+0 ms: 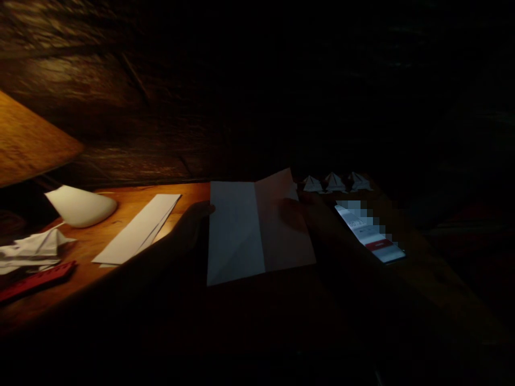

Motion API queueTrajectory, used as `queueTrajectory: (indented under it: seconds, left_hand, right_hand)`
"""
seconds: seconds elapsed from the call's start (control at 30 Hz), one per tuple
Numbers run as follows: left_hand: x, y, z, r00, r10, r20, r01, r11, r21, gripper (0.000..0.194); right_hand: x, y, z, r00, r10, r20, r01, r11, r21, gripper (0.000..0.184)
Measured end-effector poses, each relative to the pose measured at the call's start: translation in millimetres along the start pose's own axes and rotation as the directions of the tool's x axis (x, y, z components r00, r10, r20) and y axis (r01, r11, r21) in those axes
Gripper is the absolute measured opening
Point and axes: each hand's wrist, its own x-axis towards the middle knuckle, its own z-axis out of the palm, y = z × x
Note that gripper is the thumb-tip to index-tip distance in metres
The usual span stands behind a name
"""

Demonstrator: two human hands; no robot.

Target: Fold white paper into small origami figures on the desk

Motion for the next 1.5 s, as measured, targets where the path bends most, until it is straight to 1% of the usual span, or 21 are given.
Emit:
queueTrajectory:
  seconds: [0.07, 0.13, 0.2, 0.23, 0.27, 0.3, 0.37, 0.4, 0.43, 0.53, 0.57, 0.63, 0.7, 0.73, 0.87, 1.03, 1.17, 1.27, 1.33, 1.43, 1.5]
  left_hand:
    - [-1.3, 0.2, 4.1, 1.0, -0.01, 0.027, 0.011, 1.0, -0.024, 0.041]
    - [-3.0, -0.2, 8.1, 0.998, -0.033, 0.063, 0.036, 0.998, -0.05, 0.042]
    - [-4.8, -0.7, 11.8, 0.993, -0.059, 0.1, 0.066, 0.996, -0.066, 0.043]
    - [-5.7, -0.7, 13.4, 0.991, -0.072, 0.115, 0.081, 0.994, -0.078, 0.044]
    - [-6.7, -0.4, 14.8, 0.988, -0.084, 0.127, 0.096, 0.991, -0.094, 0.044]
    - [-7.9, 0.2, 16.0, 0.986, -0.094, 0.134, 0.11, 0.988, -0.112, 0.044]
    - [-10.7, 2.1, 18.0, 0.982, -0.123, 0.144, 0.143, 0.98, -0.14, 0.042]
    - [-12.4, 3.3, 18.9, 0.979, -0.141, 0.15, 0.163, 0.976, -0.146, 0.04]
    - [-14.2, 4.4, 19.9, 0.975, -0.155, 0.159, 0.179, 0.972, -0.149, 0.038]
    - [-18.9, 4.7, 23.9, 0.971, -0.145, 0.189, 0.18, 0.967, -0.181, 0.029]
    - [-19.9, 3.3, 25.5, 0.974, -0.122, 0.191, 0.161, 0.966, -0.204, 0.03]
    - [-20.3, -1.9, 28.2, 0.974, -0.08, 0.21, 0.13, 0.963, -0.235, 0.042]
    - [-19.0, -8.8, 29.2, 0.966, -0.07, 0.248, 0.125, 0.969, -0.213, 0.055]
    - [-17.9, -12.2, 29.0, 0.965, -0.077, 0.251, 0.122, 0.978, -0.169, 0.055]
    - [-13.8, -18.5, 25.9, 0.981, -0.088, 0.175, 0.087, 0.996, 0.016, 0.045]
    - [-14.0, -14.9, 25.5, 0.983, -0.036, 0.179, 0.031, 0.999, 0.031, 0.047]
    - [-16.4, -15.8, 26.6, 0.99, -0.03, 0.135, 0.027, 0.999, 0.021, 0.045]
    - [-15.8, -17.4, 26.7, 0.994, -0.013, 0.105, 0.003, 0.996, 0.091, 0.035]
    - [-14.7, -18.1, 27.1, 0.994, 0.006, 0.112, -0.021, 0.991, 0.134, 0.034]
    - [-14.0, -18.2, 28.1, 0.991, 0.004, 0.133, -0.026, 0.987, 0.161, 0.034]
    - [-14.4, -17.6, 28.4, 0.989, -0.001, 0.147, -0.025, 0.984, 0.176, 0.034]
  right_hand:
    - [-3.9, -2.7, -0.2, 1.0, -0.011, 0.011, 0.011, 1.0, 0.007, 0.035]
    - [-11.4, -7.3, 2.1, 0.998, -0.007, 0.064, 0.004, 0.999, 0.044, 0.04]
    - [-19.8, -12.2, 6.9, 0.982, 0.029, 0.188, -0.049, 0.994, 0.102, 0.047]
    - [-23.2, -14.4, 9.8, 0.976, 0.001, 0.219, -0.03, 0.991, 0.127, 0.052]
    - [-25.7, -16.3, 12.5, 0.96, -0.035, 0.279, 0.01, 0.996, 0.093, 0.051]
    - [-27.1, -17.6, 14.9, 0.95, -0.092, 0.298, 0.092, 0.996, 0.015, 0.044]
    - [-27.6, -18.5, 18.7, 0.935, -0.175, 0.31, 0.239, 0.953, -0.183, 0.024]
    - [-27.3, -18.1, 20.2, 0.933, -0.194, 0.305, 0.268, 0.936, -0.226, 0.023]
    - [-27.2, -17.3, 21.7, 0.932, -0.189, 0.311, 0.267, 0.935, -0.234, 0.028]
    - [-29.5, -14.3, 27.0, 0.95, -0.109, 0.293, 0.167, 0.969, -0.181, 0.046]
    - [-30.9, -13.6, 28.8, 0.958, -0.084, 0.274, 0.137, 0.974, -0.183, 0.05]
    - [-33.4, -13.2, 32.0, 0.973, -0.065, 0.222, 0.117, 0.966, -0.231, 0.052]
    - [-34.5, -13.5, 33.5, 0.977, -0.08, 0.198, 0.14, 0.941, -0.309, 0.047]
    - [-34.4, -13.8, 33.6, 0.977, -0.088, 0.196, 0.152, 0.927, -0.343, 0.044]
    - [-32.8, -18.9, 32.8, 0.978, -0.099, 0.181, 0.164, 0.908, -0.386, 0.033]
    - [-33.7, -30.4, 33.0, 0.984, -0.064, 0.167, 0.143, 0.842, -0.52, 0.015]
    - [-32.4, -26.5, 31.0, 0.982, -0.064, 0.176, 0.15, 0.828, -0.54, 0.017]
    - [-32.0, -22.8, 30.4, 0.979, -0.085, 0.187, 0.166, 0.863, -0.478, 0.021]
    - [-32.7, -24.7, 30.8, 0.978, -0.094, 0.184, 0.171, 0.869, -0.464, 0.021]
    - [-33.1, -29.5, 29.7, 0.984, -0.081, 0.162, 0.157, 0.825, -0.542, 0.015]
    - [-31.7, -29.1, 27.2, 0.991, -0.067, 0.12, 0.125, 0.798, -0.59, 0.019]
